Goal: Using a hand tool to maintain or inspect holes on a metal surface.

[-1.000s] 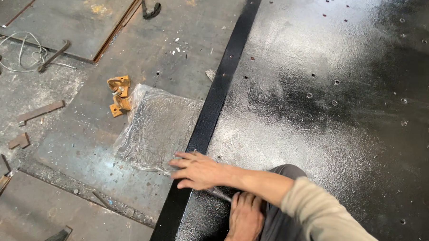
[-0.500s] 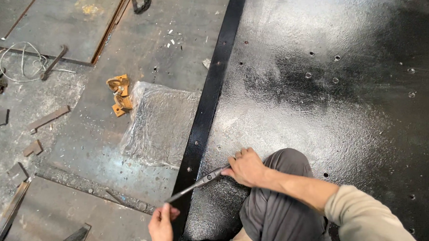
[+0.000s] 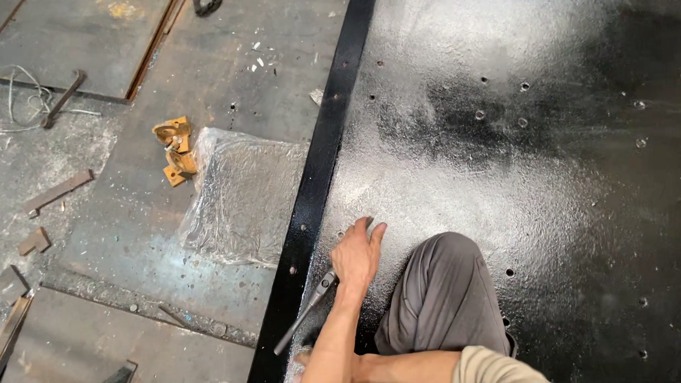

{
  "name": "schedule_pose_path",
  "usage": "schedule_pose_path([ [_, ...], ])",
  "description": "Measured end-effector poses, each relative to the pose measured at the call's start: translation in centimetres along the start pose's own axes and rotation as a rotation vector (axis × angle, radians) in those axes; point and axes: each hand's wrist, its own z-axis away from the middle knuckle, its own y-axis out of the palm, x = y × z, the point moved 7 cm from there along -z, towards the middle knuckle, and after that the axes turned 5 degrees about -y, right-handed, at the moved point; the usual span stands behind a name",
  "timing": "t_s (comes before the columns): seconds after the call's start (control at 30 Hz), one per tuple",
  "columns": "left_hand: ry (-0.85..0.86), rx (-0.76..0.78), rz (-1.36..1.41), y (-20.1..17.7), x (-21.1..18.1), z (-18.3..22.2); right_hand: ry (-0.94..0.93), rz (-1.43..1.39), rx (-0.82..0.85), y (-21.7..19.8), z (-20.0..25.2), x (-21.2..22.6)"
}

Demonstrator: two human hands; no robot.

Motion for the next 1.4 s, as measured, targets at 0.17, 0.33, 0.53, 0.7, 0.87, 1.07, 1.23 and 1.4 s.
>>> schedule_pose_path([
  [0.17,0.575,0.006,-0.233,2.0,-2.3,6.8,-0.278,-0.067,0.232,-7.0,6.2,-0.5],
  [0.33,0.691,0.043,-0.203,4.3,4.4,14.5,-0.268,-0.086,0.232,-27.5,-0.8,13.3],
  [0.53,0.741,-0.183,-0.146,0.9,16.3,15.8,-0.193,0.749,0.029,-34.2,-12.8,9.0],
  [0.7,0.039,-0.128,-0.038,-7.0,24.7,13.2,0.343,0.753,0.239,-35.2,-8.7,3.8],
  [0.87,-0.168,-0.107,0.817,-7.5,27.7,1.6,0.623,0.369,0.046,-30.1,0.3,2.1],
  [1.07,-0.024,-0.096,0.397,-7.1,5.0,-5.4,0.827,-0.784,-0.226,-13.8,-0.7,2.7],
  [1.23,0.143,-0.036,0.249,-1.6,2.8,-6.6,0.776,-0.847,-0.305,-12.4,-2.0,2.4],
  [1.4,0.223,-0.322,0.397,-6.2,7.6,-7.8,0.762,-0.834,-0.449,-15.9,1.2,2.8],
])
